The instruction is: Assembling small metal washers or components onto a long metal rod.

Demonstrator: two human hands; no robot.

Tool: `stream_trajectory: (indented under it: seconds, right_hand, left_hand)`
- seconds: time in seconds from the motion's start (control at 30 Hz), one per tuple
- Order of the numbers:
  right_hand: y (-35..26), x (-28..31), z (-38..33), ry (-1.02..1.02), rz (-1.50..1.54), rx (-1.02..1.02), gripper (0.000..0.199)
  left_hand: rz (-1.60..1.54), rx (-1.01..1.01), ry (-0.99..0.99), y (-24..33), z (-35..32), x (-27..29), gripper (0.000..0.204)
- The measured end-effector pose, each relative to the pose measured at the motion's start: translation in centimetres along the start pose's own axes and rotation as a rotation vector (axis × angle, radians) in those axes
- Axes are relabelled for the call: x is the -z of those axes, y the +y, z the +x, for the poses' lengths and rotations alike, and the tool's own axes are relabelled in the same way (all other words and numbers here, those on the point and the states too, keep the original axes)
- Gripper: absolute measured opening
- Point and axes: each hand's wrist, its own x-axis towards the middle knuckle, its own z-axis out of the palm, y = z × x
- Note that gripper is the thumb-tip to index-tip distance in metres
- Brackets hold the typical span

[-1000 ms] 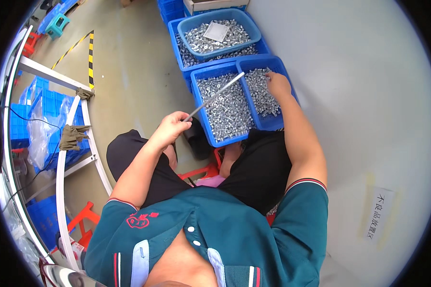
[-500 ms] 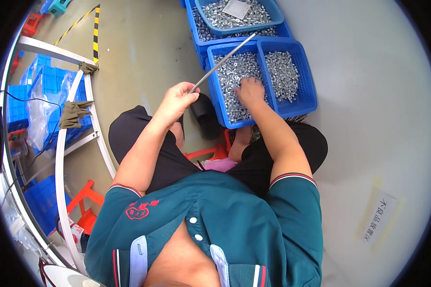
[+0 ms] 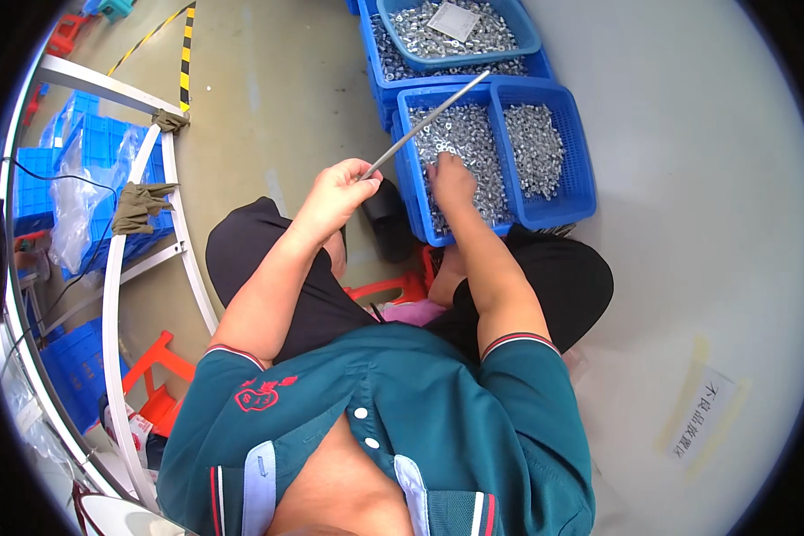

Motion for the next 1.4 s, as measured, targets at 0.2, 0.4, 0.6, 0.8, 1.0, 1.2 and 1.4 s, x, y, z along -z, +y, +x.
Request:
stream_trajectory:
  seconds: [0.2, 0.4, 0.6, 0.8, 1.0, 1.2, 1.4]
  right_hand:
    - [2.2, 1.8, 4.1, -0.395, 1.635, -0.849, 0.017]
    - [4.4, 2.4, 3.8, -0.522, 2.425, -0.705, 0.019]
    - [3.8, 3.5, 3.6, -0.538, 2.811, -0.346, 0.023]
    - [4.9, 1.6, 4.2, -0.518, 2.671, -0.612, 0.024]
    - [4.7, 3.0, 3.7, -0.525, 2.536, -0.506, 0.023]
    - [3.9, 4.9, 3.3, -0.456, 2.375, -0.543, 0.03]
    - [3.5, 7.9, 4.1, -0.493, 2.364, -0.586, 0.023]
  left_hand:
    - [0.019, -0.044, 0.049, -0.7, 0.3, 0.2, 0.021]
    - [0.005, 0.019, -0.022, -0.1, 0.2, -0.1, 0.014]
    - [0.003, 0.023, -0.037, 0.4, -0.1, -0.3, 0.013]
    - [0.003, 0.037, -0.053, -0.2, 0.5, -0.6, 0.014]
    - [0.007, -0.034, -0.031, -0.2, 0.4, -0.4, 0.021]
    - [0.013, 0.002, -0.02, 0.3, 0.0, -0.2, 0.023]
    - [0.045, -0.027, -0.01, 0.3, 0.2, -0.2, 0.022]
